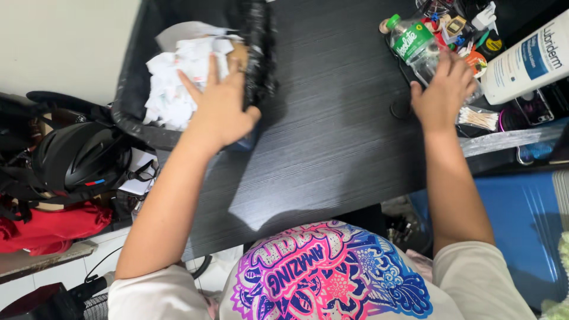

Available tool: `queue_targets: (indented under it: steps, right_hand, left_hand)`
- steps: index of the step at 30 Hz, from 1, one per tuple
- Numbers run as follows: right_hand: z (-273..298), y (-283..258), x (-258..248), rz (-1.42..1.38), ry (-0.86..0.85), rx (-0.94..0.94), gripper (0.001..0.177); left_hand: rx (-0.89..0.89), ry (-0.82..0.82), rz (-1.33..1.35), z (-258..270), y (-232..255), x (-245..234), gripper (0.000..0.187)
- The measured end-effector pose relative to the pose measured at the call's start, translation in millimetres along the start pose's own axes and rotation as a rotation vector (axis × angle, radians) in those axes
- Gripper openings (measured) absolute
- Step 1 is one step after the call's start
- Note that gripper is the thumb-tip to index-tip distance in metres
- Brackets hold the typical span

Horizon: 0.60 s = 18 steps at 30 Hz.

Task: The person picks up small pieces of paper from a dark desk surface and places them into a nearby trash bin. After clearing the debris, the person removes the full trash bag, ties it, and lines the bin with a new black trash bag.

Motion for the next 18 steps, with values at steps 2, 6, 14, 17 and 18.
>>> queue_targets:
  steps: [2,6,14,17,18]
  right_hand:
    - [-5,10,8,0.074,-0.013,0.017,0.083]
    - [-22,27,25,0.191,-0.059,0.036,0.091]
    - [-38,17,-10,-0.11,-0.01,0.085,0.078]
    - [-52,-3,-52,-0.396,0.047,0.095,0.079]
    - [-57,-11,-68,-0.495,0.062,0.099,0.08]
  left_hand:
    - [0.044,-0.046,-0.026,-2,12,6,0.088]
    - [0.187,-0.112,0.032,-3,36,9,0.082]
    - [0.407,-0.312,0.106,7,57,-1,0.074]
    - [0.499,-0.315,0.144,10,60,-4,0.08]
    - [0.518,-0.325,0.153,11,61,-4,0.08]
Point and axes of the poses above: each hand's wrist, its own z-axis away from the middle knuckle, its own x-axis out of the palm, y = z × x, the point moved 3 cm from there along -z, towards the middle knuckle, and after that the axes turned 7 degrees about z, right-handed, at the moved point
